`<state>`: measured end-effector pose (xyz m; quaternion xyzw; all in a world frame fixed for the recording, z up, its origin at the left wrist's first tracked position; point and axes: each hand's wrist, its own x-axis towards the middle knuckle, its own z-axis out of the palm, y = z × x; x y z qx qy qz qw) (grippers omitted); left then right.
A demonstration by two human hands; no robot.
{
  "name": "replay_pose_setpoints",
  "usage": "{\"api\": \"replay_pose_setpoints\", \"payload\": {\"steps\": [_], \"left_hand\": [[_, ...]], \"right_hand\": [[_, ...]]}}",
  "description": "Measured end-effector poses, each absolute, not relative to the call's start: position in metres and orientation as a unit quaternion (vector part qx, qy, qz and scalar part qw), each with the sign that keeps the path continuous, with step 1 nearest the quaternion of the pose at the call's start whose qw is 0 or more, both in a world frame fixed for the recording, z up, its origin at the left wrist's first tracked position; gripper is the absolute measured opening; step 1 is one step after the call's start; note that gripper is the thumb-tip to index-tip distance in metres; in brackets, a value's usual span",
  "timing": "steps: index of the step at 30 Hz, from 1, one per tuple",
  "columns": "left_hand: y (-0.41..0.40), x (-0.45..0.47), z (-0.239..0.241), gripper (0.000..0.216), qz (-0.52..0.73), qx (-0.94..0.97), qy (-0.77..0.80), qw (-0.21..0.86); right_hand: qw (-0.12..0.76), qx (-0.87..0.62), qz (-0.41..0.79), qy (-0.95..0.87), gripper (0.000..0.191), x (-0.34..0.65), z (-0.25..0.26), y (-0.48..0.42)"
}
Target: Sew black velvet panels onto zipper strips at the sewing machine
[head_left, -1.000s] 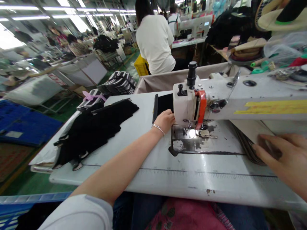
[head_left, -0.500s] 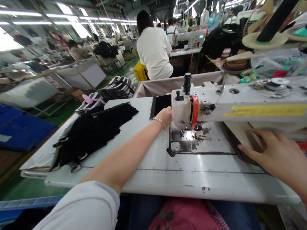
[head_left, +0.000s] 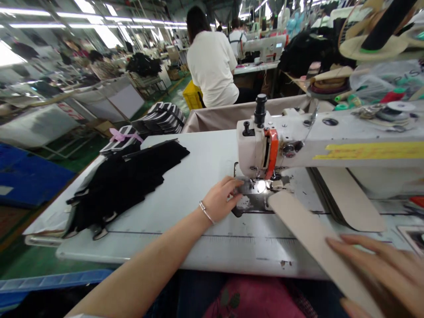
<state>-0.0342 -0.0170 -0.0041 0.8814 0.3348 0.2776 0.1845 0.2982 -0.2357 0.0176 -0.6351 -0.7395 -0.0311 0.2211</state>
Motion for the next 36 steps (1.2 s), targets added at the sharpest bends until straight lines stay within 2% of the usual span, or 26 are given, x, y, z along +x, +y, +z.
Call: {"api": "replay_pose_setpoints", "payload": {"steps": [3,5,9,10,15,22,36], "left_hand": [[-0.027,-0.032,-0.005,0.04,0.278,0.899,0.275,0.199],[-0.027,-0.034,-0.006,0.033,0.26,0.926,0.215,0.17],[-0.02,-0.039,-0.008,0.024,0.24,0.948,0.177,0.111],[-0.018,-0.04,-0.009,0.025,0.242,0.947,0.181,0.107],[-0.016,-0.042,-0.011,0.026,0.227,0.946,0.203,0.114],[-0.017,-0.044,-0.008,0.027,0.211,0.943,0.209,0.15],[-0.017,-0.04,-0.012,0.027,0.221,0.938,0.223,0.147]], "right_hand": [[0.21,-0.602,-0.007,-0.77,0.063,0.236,0.002,-0.226],[0.208,-0.613,0.0,-0.762,0.059,0.207,-0.005,-0.207],[0.212,-0.56,0.051,-0.799,0.034,0.199,-0.009,-0.163],[0.211,-0.541,0.054,-0.812,0.033,0.206,-0.01,-0.153],[0.208,-0.476,0.046,-0.854,0.047,0.237,-0.02,-0.121],[0.231,-0.442,0.08,-0.863,0.045,0.239,-0.023,-0.119],[0.23,-0.457,0.083,-0.855,0.042,0.239,-0.022,-0.118]]}}
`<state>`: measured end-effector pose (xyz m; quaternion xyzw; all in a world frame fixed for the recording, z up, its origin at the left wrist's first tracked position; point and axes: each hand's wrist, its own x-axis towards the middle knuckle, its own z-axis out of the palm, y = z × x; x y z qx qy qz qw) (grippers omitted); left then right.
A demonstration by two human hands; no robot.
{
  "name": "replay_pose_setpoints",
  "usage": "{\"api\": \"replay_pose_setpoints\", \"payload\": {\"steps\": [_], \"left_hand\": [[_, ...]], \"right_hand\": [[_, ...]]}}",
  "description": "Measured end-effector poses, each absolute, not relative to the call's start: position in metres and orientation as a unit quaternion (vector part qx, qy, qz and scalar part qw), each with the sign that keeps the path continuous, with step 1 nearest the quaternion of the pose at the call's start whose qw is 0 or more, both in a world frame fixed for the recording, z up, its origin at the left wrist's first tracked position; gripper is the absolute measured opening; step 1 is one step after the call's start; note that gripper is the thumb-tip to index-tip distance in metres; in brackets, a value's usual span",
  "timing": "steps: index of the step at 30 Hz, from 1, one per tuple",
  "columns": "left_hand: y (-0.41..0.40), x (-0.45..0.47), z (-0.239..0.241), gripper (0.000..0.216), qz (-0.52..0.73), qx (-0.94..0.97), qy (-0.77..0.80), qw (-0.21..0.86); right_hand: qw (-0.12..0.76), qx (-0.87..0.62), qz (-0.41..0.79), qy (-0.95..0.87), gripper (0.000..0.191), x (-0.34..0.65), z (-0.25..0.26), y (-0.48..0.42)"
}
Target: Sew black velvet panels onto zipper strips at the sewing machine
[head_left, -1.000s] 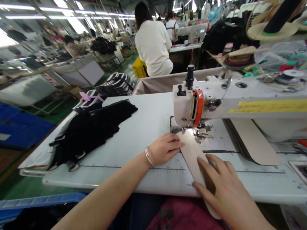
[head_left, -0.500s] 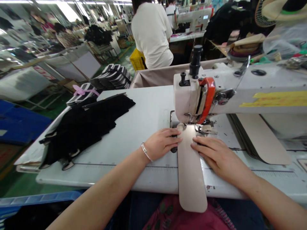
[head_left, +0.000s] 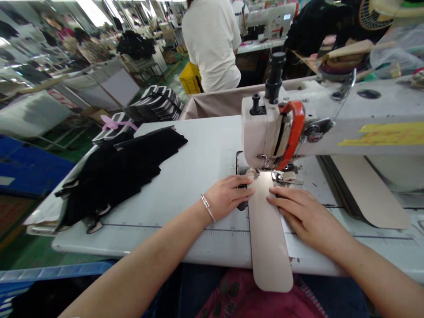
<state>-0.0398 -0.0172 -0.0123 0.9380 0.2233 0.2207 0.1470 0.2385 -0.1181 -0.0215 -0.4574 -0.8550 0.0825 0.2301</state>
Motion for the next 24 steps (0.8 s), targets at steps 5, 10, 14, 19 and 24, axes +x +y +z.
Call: {"api": "replay_pose_setpoints", "payload": {"steps": [5,10,14,19,24], "left_hand": [[-0.023,-0.033,-0.009,0.025,0.188,0.943,0.237,0.141],[-0.018,-0.05,0.007,0.029,0.107,0.952,0.265,0.109],[0.019,-0.134,0.033,0.037,0.078,0.87,0.488,0.013],[0.084,-0.239,0.065,0.026,0.078,0.727,0.678,-0.077],[0.123,-0.255,0.069,0.033,0.074,0.65,0.751,-0.09]], "right_hand": [[0.245,-0.458,0.078,-0.851,0.042,0.242,-0.028,-0.121],[0.277,-0.433,0.037,-0.857,0.043,0.254,-0.06,-0.117],[0.287,-0.426,0.038,-0.857,0.048,0.262,-0.082,-0.112],[0.283,-0.424,0.044,-0.859,0.051,0.265,-0.089,-0.111],[0.277,-0.423,0.009,-0.863,0.05,0.264,-0.088,-0.109]]}}
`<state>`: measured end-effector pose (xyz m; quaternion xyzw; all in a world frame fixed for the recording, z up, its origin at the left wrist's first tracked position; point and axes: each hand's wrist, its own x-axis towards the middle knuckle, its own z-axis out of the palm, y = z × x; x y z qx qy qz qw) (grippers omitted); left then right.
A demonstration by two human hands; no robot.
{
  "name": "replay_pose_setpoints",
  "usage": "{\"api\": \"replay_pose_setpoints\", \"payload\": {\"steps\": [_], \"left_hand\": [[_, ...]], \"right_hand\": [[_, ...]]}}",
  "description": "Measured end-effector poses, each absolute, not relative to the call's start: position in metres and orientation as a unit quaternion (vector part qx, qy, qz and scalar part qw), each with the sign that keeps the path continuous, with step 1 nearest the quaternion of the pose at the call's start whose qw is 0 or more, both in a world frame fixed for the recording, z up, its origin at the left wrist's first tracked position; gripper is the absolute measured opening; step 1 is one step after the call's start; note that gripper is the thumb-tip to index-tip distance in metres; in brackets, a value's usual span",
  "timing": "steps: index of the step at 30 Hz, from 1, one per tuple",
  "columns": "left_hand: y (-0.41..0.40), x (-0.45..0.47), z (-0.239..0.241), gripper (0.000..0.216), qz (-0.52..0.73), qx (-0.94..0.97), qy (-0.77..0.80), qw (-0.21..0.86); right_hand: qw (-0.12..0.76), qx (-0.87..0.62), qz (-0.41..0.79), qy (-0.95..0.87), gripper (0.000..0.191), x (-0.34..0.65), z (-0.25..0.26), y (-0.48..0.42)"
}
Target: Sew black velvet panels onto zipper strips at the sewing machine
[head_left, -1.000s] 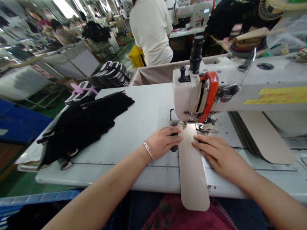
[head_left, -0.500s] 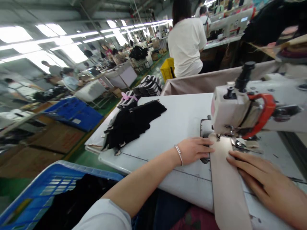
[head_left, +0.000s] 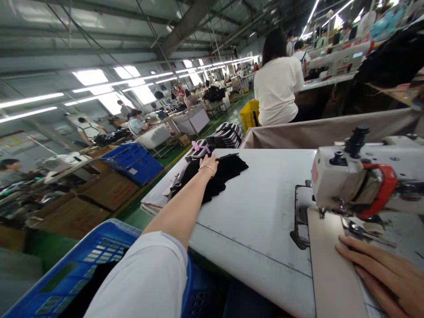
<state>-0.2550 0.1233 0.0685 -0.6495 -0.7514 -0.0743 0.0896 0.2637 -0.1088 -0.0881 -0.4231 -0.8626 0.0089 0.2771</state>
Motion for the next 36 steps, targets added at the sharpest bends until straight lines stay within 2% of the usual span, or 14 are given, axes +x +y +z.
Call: {"api": "replay_pose_setpoints", "payload": {"steps": [5,8,11,13,14,17,18,22,28,32,36], "left_hand": [[0.13,-0.244,0.097,0.02,-0.108,-0.649,-0.747,0.094],[0.116,-0.236,0.119,0.022,-0.15,-0.665,-0.727,0.086],[0.077,-0.219,0.107,0.05,-0.212,-0.687,-0.695,0.017],[0.037,-0.202,0.076,0.074,-0.293,-0.71,-0.625,-0.143],[0.016,-0.192,0.058,0.086,-0.29,-0.722,-0.596,-0.197],[-0.039,-0.159,0.015,0.1,-0.249,-0.755,-0.574,-0.197],[-0.049,-0.147,0.008,0.095,-0.24,-0.769,-0.565,-0.176],[-0.04,-0.095,0.013,0.05,-0.166,-0.86,-0.47,-0.112],[0.024,-0.054,0.016,0.01,-0.129,-0.85,-0.492,-0.141],[0.024,-0.058,0.016,0.012,-0.121,-0.849,-0.464,-0.221],[0.012,-0.042,0.021,0.023,-0.149,-0.794,-0.419,-0.415]], "right_hand": [[0.276,-0.415,-0.034,-0.867,0.045,0.259,-0.078,-0.108],[0.276,-0.421,-0.022,-0.864,0.042,0.255,-0.066,-0.11],[0.268,-0.433,-0.005,-0.861,0.037,0.249,-0.051,-0.109],[0.251,-0.44,0.004,-0.862,0.033,0.243,-0.039,-0.105],[0.238,-0.443,0.007,-0.864,0.032,0.24,-0.033,-0.103],[0.204,-0.438,0.004,-0.875,0.034,0.227,-0.019,-0.093],[0.198,-0.429,0.003,-0.881,0.037,0.224,-0.017,-0.091],[0.201,-0.405,0.017,-0.892,0.043,0.218,-0.02,-0.086],[0.217,-0.41,0.027,-0.886,0.043,0.219,-0.023,-0.088],[0.217,-0.415,0.036,-0.883,0.04,0.217,-0.019,-0.089],[0.228,-0.429,0.034,-0.873,0.036,0.214,-0.018,-0.09]]}}
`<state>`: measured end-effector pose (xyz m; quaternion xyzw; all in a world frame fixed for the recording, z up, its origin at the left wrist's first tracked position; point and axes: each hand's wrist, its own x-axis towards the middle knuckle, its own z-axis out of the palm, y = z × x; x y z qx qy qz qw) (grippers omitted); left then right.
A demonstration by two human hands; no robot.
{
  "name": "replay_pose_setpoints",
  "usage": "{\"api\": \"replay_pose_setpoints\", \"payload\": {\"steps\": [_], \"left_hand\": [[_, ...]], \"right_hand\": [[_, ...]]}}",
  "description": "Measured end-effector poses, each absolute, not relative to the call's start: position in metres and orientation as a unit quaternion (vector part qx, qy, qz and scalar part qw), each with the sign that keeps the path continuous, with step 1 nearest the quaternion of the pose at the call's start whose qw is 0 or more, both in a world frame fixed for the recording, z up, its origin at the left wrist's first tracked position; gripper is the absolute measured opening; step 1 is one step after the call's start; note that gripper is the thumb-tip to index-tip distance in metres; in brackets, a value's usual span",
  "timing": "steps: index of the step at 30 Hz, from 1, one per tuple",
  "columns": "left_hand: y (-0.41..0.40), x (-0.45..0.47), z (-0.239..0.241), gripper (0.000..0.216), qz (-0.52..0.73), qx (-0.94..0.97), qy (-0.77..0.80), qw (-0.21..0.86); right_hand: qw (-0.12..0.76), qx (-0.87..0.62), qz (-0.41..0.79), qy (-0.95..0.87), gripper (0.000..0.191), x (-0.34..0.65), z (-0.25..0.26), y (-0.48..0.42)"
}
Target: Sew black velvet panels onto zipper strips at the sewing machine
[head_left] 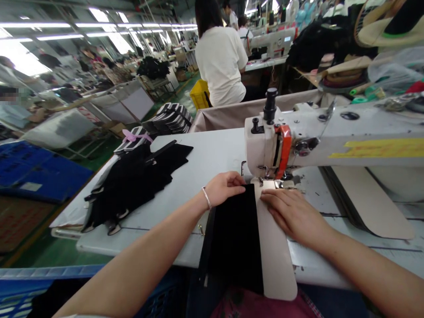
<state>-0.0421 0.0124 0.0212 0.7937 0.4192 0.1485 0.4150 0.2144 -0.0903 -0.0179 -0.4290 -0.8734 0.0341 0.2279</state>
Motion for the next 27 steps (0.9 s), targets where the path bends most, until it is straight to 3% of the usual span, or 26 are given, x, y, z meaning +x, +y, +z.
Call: {"api": "replay_pose_setpoints", "payload": {"steps": [2,8,16,27], "left_hand": [[0.01,-0.025,0.022,0.019,0.16,0.77,0.429,0.444],[0.008,0.012,0.02,0.006,0.133,0.783,0.496,0.351],[0.001,0.014,0.027,0.009,0.11,0.809,0.512,0.266],[0.003,0.019,0.023,0.012,0.109,0.815,0.521,0.23]], "right_hand": [[0.233,-0.435,0.024,-0.869,0.037,0.214,-0.018,-0.091],[0.226,-0.428,0.014,-0.875,0.034,0.214,-0.017,-0.092],[0.216,-0.436,0.015,-0.873,0.034,0.213,-0.017,-0.094],[0.194,-0.45,0.017,-0.872,0.038,0.213,-0.016,-0.093]]}}
